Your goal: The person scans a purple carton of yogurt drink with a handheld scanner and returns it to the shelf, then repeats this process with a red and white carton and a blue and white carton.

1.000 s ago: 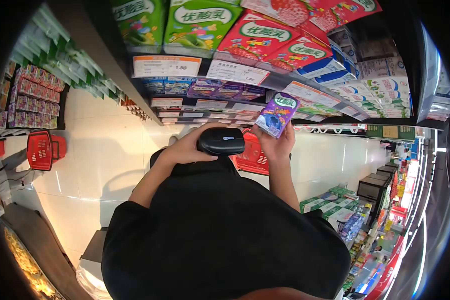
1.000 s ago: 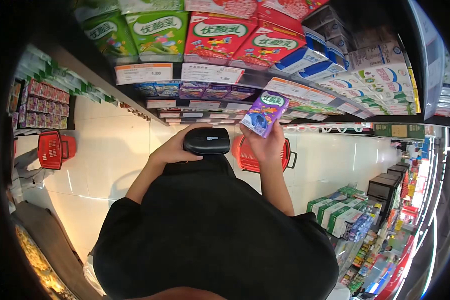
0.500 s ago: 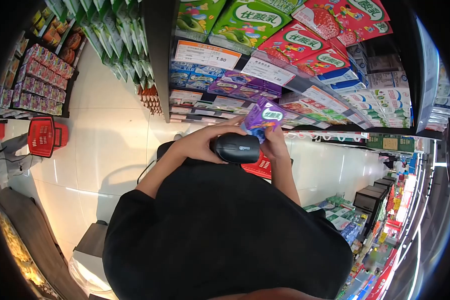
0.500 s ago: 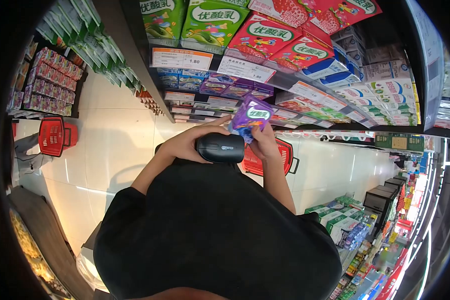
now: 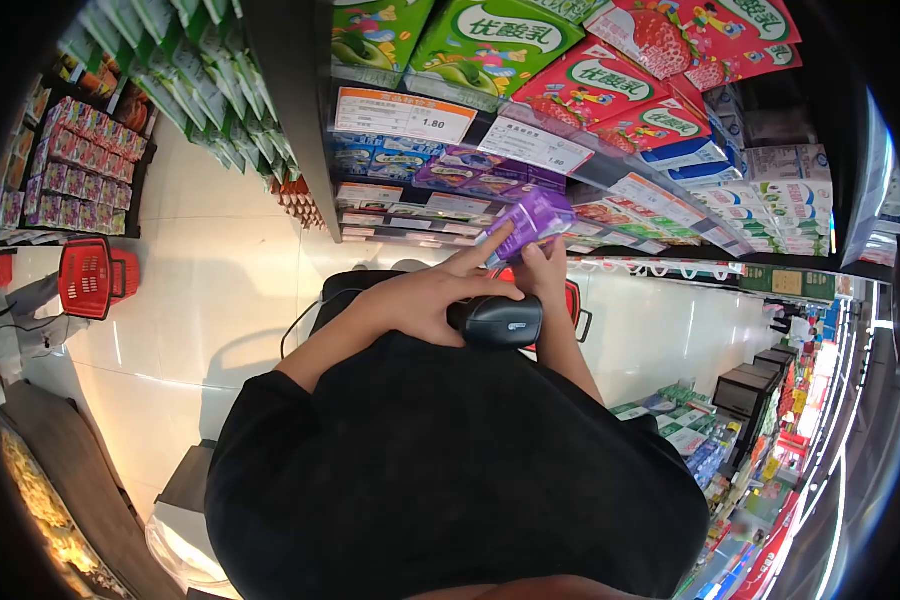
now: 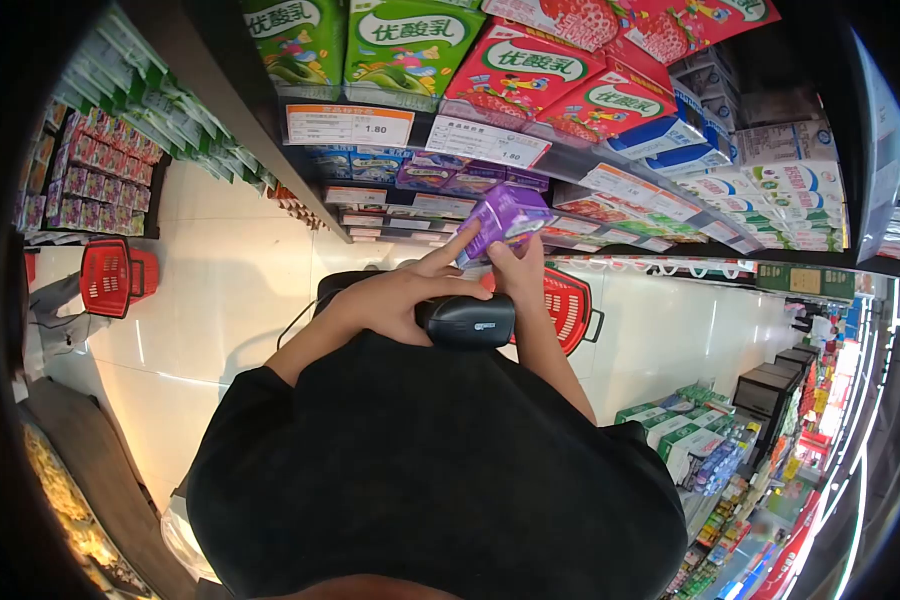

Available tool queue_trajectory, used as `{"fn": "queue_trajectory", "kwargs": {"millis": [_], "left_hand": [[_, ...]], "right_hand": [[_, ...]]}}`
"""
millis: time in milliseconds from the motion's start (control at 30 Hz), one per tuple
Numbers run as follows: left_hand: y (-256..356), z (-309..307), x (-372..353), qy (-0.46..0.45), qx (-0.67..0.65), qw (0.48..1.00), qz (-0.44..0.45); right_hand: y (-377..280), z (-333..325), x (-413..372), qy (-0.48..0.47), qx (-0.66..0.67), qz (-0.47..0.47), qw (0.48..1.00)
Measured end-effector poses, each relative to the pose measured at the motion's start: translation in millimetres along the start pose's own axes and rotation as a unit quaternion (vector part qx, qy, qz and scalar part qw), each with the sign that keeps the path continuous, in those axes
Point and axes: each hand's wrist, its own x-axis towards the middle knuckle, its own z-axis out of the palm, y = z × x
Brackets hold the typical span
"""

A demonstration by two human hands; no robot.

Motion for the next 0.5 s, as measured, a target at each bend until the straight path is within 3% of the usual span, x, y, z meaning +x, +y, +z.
{"fn": "queue_trajectory", "kwargs": {"millis": [167, 233, 300, 367, 433, 500], "left_hand": [[-5, -2, 9, -0.034, 0.028, 0.999, -0.014], [-4, -3, 13, -0.037, 0.026, 0.999, -0.008], [1, -5, 11, -0.048, 0.068, 0.995, -0.051], [1, -7, 7, -0.030, 0.076, 0.996, -0.035], [-3, -8, 0, 0.000, 0.046, 0.999, -0.006], [-6, -8, -5, -0.010, 0.040, 0.999, -0.034]], "right_hand": [[-19, 1, -3, -0.008, -0.033, 0.005, 0.999], [-24, 12, -5, 0.043, -0.074, -0.105, 0.991], [-21, 4, -3, 0.072, -0.067, -0.100, 0.990], [-20, 9, 5, 0.117, -0.068, -0.183, 0.974], [-22, 6, 13, 0.136, -0.101, -0.195, 0.966], [-27, 6, 22, 0.147, -0.217, -0.272, 0.926]]}}
